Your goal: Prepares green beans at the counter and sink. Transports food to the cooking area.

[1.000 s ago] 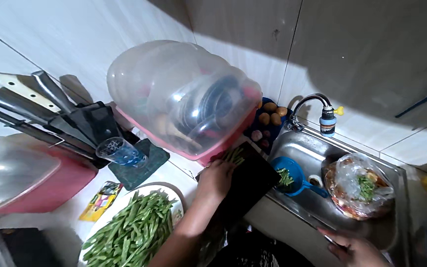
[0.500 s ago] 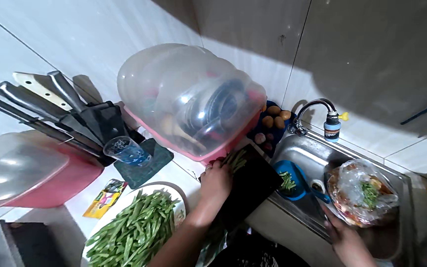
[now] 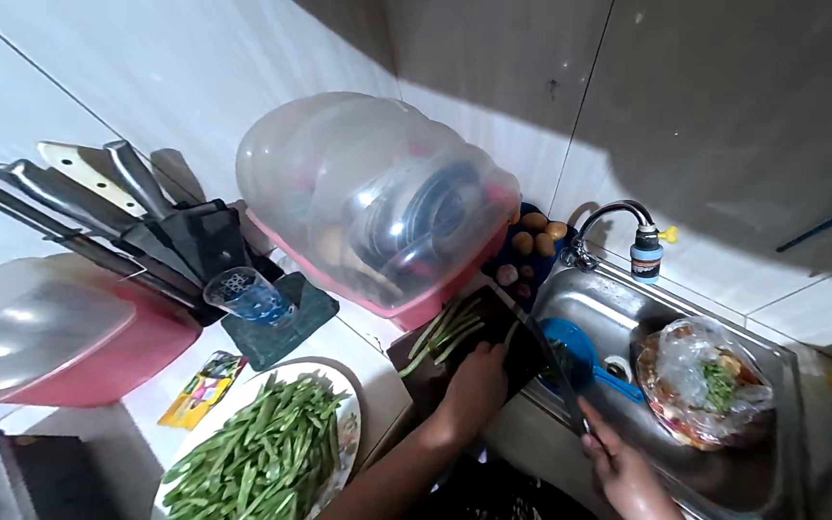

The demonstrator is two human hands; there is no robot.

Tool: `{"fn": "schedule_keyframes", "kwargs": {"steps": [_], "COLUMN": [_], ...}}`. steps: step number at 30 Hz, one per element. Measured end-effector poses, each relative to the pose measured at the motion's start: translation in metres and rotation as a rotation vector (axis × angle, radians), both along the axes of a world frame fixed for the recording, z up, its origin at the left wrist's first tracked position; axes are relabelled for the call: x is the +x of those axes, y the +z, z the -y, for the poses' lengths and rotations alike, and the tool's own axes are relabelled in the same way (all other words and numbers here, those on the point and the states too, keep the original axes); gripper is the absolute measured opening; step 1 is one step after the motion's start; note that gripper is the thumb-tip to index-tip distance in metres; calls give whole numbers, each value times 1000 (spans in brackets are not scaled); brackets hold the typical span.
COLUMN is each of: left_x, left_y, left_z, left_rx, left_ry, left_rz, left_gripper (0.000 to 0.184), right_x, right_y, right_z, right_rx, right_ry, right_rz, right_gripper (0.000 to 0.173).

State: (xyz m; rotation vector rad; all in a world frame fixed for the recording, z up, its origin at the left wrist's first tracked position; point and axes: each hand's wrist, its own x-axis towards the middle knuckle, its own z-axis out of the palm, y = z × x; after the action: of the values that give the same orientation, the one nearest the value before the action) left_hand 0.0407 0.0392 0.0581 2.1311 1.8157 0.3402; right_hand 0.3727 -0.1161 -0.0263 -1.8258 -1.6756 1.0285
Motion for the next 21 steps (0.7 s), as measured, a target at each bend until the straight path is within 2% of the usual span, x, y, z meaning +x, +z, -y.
{"fn": "schedule_keyframes", "kwargs": {"steps": [6,13,18,21], "left_x": [1,5,4,0], "left_y": [-1,-28,-27,-38], "left_z": [-8,-17,-19,-23], "left_rx": [-66,-15,161,248], "left_ry": [-39,-69,-105,-152], "left_rz": [127,186,134,119], "left_gripper": [47,51,37,35], "right_x": [-26,-35,-40,-41], "right_y": [15,17,29,32], "right_z": [-8,-13,-14,-12], "right_rx": [24,46,51,69], "right_ry": [86,116,140,139], "right_rz": [66,135,227,261], "right_gripper": [54,52,52,52]}}
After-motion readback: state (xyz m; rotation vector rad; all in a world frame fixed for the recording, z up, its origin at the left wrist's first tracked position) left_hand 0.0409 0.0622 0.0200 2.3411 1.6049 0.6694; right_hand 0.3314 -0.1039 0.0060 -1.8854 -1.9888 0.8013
